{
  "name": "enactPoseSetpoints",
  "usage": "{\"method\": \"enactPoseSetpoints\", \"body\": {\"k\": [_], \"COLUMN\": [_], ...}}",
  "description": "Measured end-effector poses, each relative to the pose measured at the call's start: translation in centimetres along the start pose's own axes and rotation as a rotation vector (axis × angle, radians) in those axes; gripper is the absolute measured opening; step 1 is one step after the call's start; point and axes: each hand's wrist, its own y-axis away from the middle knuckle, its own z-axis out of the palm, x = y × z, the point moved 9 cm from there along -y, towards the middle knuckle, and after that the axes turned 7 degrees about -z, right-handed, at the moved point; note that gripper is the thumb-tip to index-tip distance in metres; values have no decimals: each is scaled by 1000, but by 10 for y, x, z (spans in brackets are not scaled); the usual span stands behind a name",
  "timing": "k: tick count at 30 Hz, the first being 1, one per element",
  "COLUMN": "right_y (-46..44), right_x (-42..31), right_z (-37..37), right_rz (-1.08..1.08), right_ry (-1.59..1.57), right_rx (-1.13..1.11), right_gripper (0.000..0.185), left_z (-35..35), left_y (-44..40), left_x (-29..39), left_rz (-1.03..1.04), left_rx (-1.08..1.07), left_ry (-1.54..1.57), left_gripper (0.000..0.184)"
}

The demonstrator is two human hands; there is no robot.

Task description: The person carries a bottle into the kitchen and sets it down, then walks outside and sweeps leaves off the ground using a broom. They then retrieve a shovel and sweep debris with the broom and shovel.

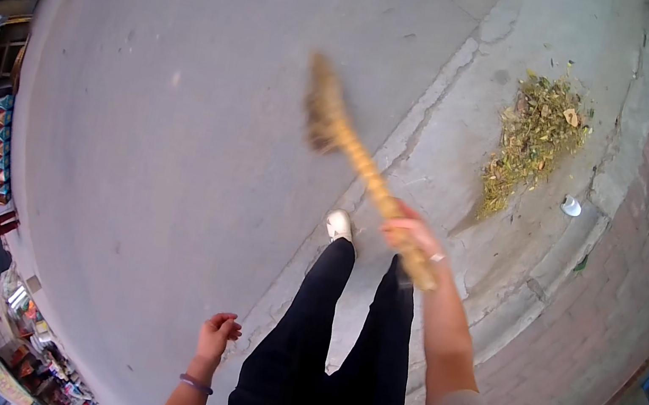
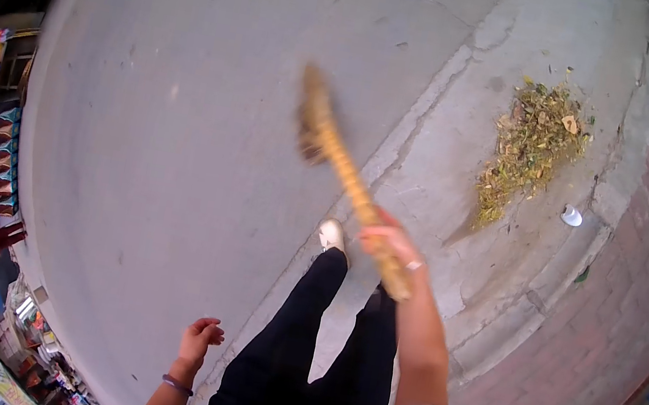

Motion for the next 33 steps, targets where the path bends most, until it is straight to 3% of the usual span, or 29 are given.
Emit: {"method": "enactPoseSetpoints", "body": {"k": [3, 6, 7, 12, 13, 17, 21, 23, 25, 26, 27, 31, 33], "right_y": [39, 28, 21, -30, -46, -179, -243, -171, -151, -126, -110, -78, -90], "right_x": [-53, -80, -83, -57, -66, -67, -132, -228, -239, -261, -274, -337, -332], "right_z": [-51, -23, -14, 102, 144, 231, 182, 112, -18, -63, -93, -94, -78], "right_rz": [-102, -284, -316, -49, -8, 149, 163, -76, -129, -156, -175, -381, -282], "right_ry": [-299, -200, -243, -101, -32, -76, 31, -236, -180, -239, -313, -334, -319], "right_rx": [207, 411, 428, 131, -16, -404, -333, -137, 67, 212, 223, 462, 422], "right_gripper": [42, 43, 51, 57, 62, 39, 37, 20, 22, 20, 20, 18, 13], "left_z": [-19, -15, -13, 10, 12, 5, -3, 8, 27, 38, 47, 87, 101], "left_y": [-9, -24, -26, -37, -40, -38, -42, -34, -40, -43, -50, -66, -78], "left_x": [-49, -74, -70, -34, -19, 54, 120, 147, 162, 168, 172, 216, 252], "left_rz": [-192, -265, -265, -211, -211, -191, -165, -199, -269, -304, -301, -226, -165], "left_rx": [-14, -35, -46, -91, -77, 28, 100, 84, 38, 12, -31, -106, -109], "left_ry": [74, 82, 68, -87, -61, 22, -24, -10, -31, -43, -66, -177, -194], "left_gripper": [20, 20, 21, 22, 22, 23, 24, 24, 24, 24, 24, 23, 22]}}
